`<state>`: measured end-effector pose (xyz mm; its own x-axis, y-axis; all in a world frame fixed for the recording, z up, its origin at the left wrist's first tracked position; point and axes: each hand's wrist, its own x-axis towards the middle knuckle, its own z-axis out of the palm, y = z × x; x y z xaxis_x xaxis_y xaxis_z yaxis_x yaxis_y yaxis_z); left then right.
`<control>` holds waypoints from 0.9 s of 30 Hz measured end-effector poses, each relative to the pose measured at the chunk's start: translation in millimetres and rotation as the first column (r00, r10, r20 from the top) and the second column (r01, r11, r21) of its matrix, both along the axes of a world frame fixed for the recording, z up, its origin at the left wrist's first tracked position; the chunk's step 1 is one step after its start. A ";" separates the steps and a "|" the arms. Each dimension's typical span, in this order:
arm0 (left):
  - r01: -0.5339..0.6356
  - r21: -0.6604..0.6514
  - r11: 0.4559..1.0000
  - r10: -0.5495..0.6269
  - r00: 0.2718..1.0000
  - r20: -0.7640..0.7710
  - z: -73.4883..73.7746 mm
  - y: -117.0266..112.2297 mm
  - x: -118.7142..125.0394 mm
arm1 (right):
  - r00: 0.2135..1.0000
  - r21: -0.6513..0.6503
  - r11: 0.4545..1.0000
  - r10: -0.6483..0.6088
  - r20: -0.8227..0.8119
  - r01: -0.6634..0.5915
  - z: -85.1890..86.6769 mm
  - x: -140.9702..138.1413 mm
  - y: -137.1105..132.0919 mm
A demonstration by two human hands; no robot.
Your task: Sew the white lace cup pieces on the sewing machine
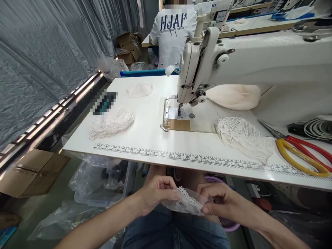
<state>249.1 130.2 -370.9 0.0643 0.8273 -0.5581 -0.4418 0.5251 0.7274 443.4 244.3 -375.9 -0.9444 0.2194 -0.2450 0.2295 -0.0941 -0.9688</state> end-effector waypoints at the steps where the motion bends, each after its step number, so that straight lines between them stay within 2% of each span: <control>1: -0.002 -0.004 1.000 0.002 1.000 -0.003 0.2 0.9 0.7 | 1.000 -0.001 1.000 0.002 0.004 -0.002 -0.9 0.0 0.1; 8: -0.018 -0.015 1.000 0.018 1.000 -0.016 -2.3 3.7 0.6 | 1.000 0.065 0.998 -0.023 -0.007 0.024 -2.2 -4.9 -2.7; 19: -0.004 -0.021 1.000 0.003 1.000 -0.015 -5.2 3.7 -4.3 | 0.999 -0.091 0.995 -0.038 0.007 0.038 -8.0 -6.1 -0.4; 27: 0.033 -0.060 0.998 -0.037 0.997 -0.066 1.0 4.6 -5.1 | 0.999 -0.001 1.000 -0.028 0.046 0.028 -8.7 -4.2 2.9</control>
